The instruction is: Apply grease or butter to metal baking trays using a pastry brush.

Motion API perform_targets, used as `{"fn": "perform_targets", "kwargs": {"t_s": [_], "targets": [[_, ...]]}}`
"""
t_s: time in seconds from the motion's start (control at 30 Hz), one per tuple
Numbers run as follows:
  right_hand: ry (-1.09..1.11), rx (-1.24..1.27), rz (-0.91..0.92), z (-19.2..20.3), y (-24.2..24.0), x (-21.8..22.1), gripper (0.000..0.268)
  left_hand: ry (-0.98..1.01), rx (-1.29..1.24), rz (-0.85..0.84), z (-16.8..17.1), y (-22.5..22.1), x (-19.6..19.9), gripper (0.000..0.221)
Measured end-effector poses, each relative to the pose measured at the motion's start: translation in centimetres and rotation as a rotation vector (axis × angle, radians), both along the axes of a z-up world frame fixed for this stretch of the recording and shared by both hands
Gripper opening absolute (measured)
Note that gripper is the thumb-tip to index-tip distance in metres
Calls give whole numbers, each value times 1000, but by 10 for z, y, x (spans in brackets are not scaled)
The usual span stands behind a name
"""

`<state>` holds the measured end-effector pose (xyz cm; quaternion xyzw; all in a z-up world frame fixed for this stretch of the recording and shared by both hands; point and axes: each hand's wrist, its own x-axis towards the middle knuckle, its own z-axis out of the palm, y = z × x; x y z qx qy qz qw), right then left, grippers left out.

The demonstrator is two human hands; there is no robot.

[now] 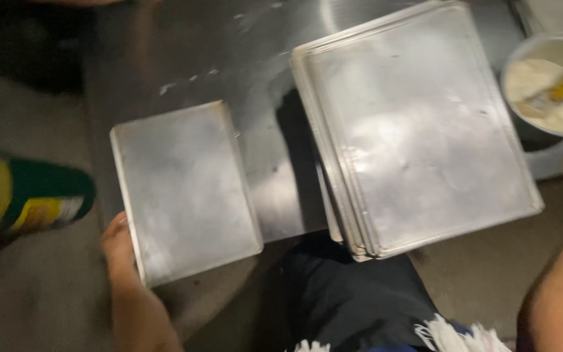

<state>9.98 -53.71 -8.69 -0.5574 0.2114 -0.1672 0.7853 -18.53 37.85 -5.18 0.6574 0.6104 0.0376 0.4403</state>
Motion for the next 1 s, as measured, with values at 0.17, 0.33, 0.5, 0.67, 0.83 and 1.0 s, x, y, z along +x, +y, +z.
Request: {"fn": "perform_targets", "kwargs": {"t_s": [0.17, 0.33, 0.5, 0.67, 0.83, 1.0], "targets": [[52, -92, -306, 37, 1, -65, 33, -391, 362, -325, -128, 119, 9, 32], [136, -190, -375, 24, -35, -28, 33, -678, 207, -218, -101, -31, 73, 33], [64, -642, -111, 20, -30, 59, 17, -805, 293, -742, -4, -314, 113, 52], [-45, -862, -79, -29, 6, 133, 22, -574, 407, -933, 57, -445, 148, 61], [192, -1306, 239, -94, 4, 163, 30, -407, 436, -816, 52, -452, 149, 72], [123, -1070, 133, -55, -2, 152, 31, -420, 295, -890, 58, -448, 153, 62]]}}
